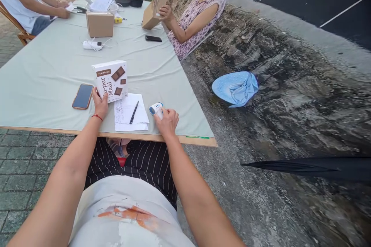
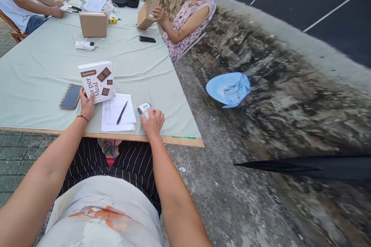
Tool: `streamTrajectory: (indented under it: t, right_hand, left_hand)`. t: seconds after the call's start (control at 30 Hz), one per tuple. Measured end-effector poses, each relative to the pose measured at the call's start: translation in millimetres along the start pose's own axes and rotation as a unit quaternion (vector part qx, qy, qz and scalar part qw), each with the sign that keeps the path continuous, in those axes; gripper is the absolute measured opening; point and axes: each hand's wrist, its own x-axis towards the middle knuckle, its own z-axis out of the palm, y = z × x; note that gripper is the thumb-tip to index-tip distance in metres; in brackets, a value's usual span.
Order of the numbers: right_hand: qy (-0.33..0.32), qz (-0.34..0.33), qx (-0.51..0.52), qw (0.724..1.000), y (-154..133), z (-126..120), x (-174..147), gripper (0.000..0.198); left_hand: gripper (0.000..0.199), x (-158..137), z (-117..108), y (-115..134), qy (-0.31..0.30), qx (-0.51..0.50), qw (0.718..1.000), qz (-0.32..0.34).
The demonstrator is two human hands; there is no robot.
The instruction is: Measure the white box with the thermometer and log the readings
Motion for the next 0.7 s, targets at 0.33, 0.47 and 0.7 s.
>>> streamTrajectory:
  t: [0.33, 0.47, 0.7]
  right_hand:
    - [-0.13, -0.207, -0.041, 0.969, -66, 25, 25, 0.051]
    - [-0.155, -0.258, -0.073, 0.951, -63, 27, 34, 0.039]
    - [-0.094, -0.306, 0.059, 0.946, -49, 22, 21, 0.02]
  left_hand:
    - [0.063, -29, -29, 10, -0.018, 0.124, 0.992, -0.013]
    - [0.069, -72, -34, 35, -0.064, 0.311, 0.948, -0.007]
    - [0.047, -105, -13, 75, -0.12, 0.427, 0.895, -0.04]
